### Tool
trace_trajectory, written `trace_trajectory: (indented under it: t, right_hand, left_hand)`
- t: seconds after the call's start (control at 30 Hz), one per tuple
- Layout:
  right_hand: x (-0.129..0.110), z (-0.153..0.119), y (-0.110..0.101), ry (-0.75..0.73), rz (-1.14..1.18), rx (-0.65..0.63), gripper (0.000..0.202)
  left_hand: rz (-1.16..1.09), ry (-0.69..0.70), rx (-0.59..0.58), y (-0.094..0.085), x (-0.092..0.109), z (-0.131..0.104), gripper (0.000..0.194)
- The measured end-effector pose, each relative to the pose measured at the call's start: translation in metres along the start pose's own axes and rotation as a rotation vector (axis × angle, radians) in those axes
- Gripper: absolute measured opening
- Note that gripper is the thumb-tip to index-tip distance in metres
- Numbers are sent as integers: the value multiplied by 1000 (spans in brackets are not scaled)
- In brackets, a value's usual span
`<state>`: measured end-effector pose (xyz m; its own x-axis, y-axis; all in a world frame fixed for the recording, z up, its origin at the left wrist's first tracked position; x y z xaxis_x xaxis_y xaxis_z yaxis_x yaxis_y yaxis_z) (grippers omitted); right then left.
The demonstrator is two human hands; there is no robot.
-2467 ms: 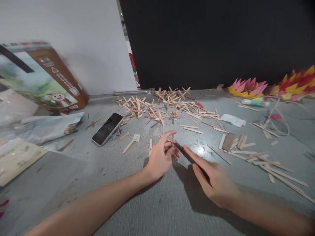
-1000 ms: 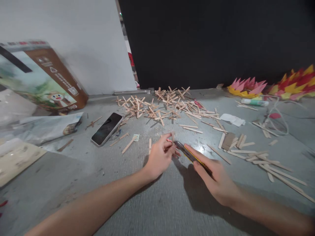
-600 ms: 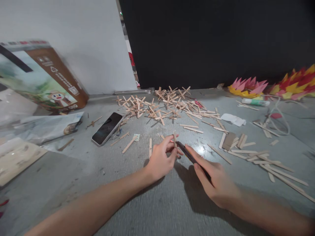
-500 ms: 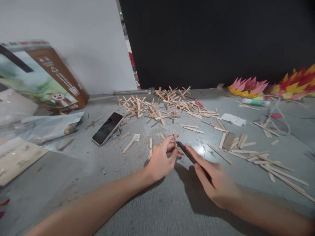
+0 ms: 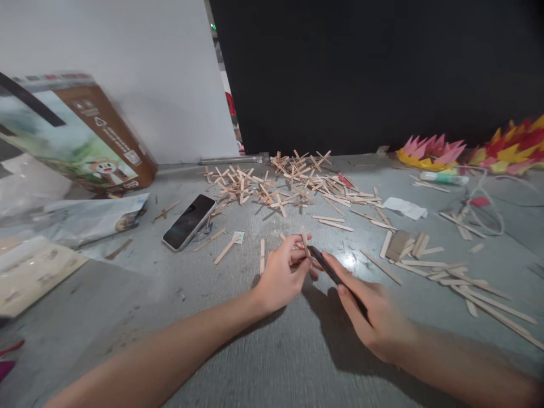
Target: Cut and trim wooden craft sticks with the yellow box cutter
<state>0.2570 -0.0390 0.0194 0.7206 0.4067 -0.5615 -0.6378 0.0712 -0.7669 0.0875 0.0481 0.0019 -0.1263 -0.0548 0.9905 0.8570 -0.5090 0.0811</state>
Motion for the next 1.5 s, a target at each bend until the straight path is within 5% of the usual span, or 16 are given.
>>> trace_trajectory:
  t: [1.5]
  right_hand:
    - [-5, 4, 0, 16, -136, -45, 60]
  left_hand:
    - [45, -12, 31, -2, -5, 3, 29]
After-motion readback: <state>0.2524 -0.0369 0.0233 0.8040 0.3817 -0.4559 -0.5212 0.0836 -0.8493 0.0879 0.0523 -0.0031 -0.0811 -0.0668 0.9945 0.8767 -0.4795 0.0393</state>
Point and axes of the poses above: each hand's wrist, its own z-axis towards the middle knuckle, its own y-axis out of the palm, x = y × z, the point moved 5 cm from there along z, towards the middle knuckle, and after that the axes turned 5 degrees about -z, right-handed, at the moved point
